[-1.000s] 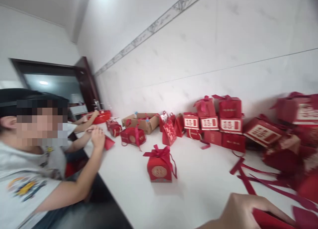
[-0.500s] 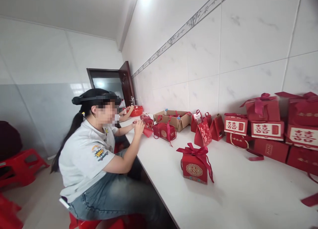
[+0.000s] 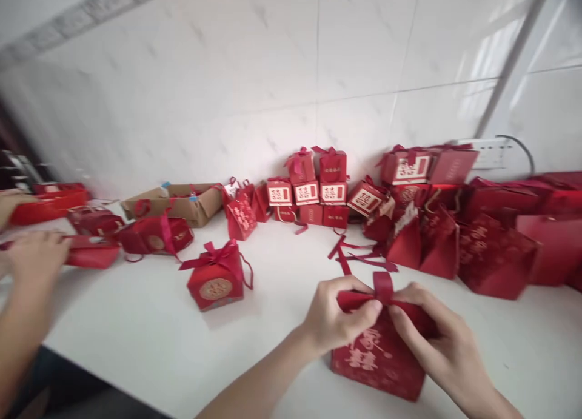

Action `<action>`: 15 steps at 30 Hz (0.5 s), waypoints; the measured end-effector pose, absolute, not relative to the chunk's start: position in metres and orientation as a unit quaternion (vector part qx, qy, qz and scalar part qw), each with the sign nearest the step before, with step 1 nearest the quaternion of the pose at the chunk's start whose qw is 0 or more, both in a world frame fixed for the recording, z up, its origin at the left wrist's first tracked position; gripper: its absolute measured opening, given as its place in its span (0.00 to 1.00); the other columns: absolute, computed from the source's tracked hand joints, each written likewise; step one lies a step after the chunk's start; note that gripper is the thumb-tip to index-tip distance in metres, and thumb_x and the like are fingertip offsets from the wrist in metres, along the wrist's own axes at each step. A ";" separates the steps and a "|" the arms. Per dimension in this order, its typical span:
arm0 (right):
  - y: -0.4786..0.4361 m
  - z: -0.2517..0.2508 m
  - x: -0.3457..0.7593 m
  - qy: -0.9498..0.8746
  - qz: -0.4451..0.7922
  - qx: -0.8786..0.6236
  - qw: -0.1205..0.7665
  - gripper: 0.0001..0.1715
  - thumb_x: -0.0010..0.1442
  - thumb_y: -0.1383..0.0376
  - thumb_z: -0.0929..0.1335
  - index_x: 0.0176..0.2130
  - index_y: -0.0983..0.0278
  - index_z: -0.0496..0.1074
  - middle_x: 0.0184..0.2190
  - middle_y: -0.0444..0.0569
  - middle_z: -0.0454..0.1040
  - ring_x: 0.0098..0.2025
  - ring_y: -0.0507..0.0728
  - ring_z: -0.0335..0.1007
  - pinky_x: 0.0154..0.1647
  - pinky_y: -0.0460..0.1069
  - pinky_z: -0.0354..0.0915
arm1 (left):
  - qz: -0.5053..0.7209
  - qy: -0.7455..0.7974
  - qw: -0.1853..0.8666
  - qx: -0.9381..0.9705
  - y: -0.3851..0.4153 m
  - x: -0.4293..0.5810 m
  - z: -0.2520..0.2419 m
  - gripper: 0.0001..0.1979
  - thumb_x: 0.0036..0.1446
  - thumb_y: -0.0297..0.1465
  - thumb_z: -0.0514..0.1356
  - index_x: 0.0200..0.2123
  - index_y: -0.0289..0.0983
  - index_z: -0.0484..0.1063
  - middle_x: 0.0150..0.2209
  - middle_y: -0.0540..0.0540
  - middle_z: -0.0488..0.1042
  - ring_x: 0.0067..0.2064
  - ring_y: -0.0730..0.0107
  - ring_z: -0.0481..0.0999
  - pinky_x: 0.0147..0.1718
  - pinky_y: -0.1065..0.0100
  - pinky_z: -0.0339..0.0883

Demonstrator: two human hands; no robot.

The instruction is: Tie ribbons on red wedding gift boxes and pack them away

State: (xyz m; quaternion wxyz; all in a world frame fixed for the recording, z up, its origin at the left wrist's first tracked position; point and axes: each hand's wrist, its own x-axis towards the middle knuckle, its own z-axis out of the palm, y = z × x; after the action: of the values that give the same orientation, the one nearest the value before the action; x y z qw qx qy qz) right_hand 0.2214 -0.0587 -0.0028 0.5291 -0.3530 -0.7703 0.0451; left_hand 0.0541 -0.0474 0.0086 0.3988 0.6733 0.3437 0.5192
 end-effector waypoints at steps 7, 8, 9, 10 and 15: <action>-0.060 0.002 0.212 -0.733 0.103 -0.373 0.559 0.05 0.58 0.70 0.64 0.30 0.62 0.66 0.23 0.42 0.65 0.24 0.50 0.63 0.25 0.45 0.61 | 0.523 0.348 0.334 0.703 -0.045 0.054 0.011 0.09 0.53 0.30 0.60 0.22 0.35 0.69 0.21 0.52 0.69 0.24 0.78 0.67 0.24 0.78 0.62; -0.061 0.003 0.211 -0.730 0.114 -0.376 0.560 0.06 0.58 0.70 0.64 0.29 0.62 0.66 0.23 0.41 0.65 0.24 0.49 0.63 0.25 0.44 0.60 | 0.522 0.349 0.327 0.706 -0.045 0.054 0.011 0.09 0.53 0.30 0.60 0.22 0.35 0.69 0.20 0.53 0.69 0.24 0.78 0.66 0.24 0.78 0.61; -0.062 0.004 0.210 -0.725 0.126 -0.379 0.561 0.06 0.58 0.70 0.64 0.29 0.63 0.66 0.23 0.41 0.65 0.24 0.49 0.63 0.24 0.44 0.60 | 0.522 0.349 0.320 0.710 -0.045 0.054 0.011 0.09 0.53 0.30 0.60 0.22 0.35 0.69 0.20 0.53 0.69 0.23 0.78 0.66 0.24 0.78 0.61; -0.063 0.006 0.209 -0.719 0.139 -0.384 0.563 0.06 0.57 0.70 0.64 0.28 0.63 0.66 0.23 0.41 0.65 0.24 0.49 0.62 0.24 0.44 0.60 | 0.520 0.349 0.312 0.714 -0.045 0.054 0.011 0.09 0.53 0.30 0.60 0.22 0.35 0.69 0.21 0.53 0.69 0.23 0.78 0.66 0.24 0.78 0.61; -0.063 0.009 0.206 -0.691 0.172 -0.410 0.569 0.08 0.54 0.72 0.64 0.24 0.63 0.64 0.21 0.40 0.65 0.23 0.49 0.62 0.25 0.44 0.60 | 0.506 0.346 0.303 0.730 -0.044 0.051 0.012 0.09 0.53 0.30 0.60 0.23 0.35 0.68 0.22 0.52 0.69 0.25 0.77 0.67 0.26 0.77 0.62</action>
State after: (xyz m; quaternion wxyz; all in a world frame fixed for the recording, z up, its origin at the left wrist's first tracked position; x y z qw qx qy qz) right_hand 0.2063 -0.0635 0.0092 0.5694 -0.4103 -0.6912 0.1724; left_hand 0.0513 -0.0436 0.0120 0.3027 0.7297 0.3460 0.5061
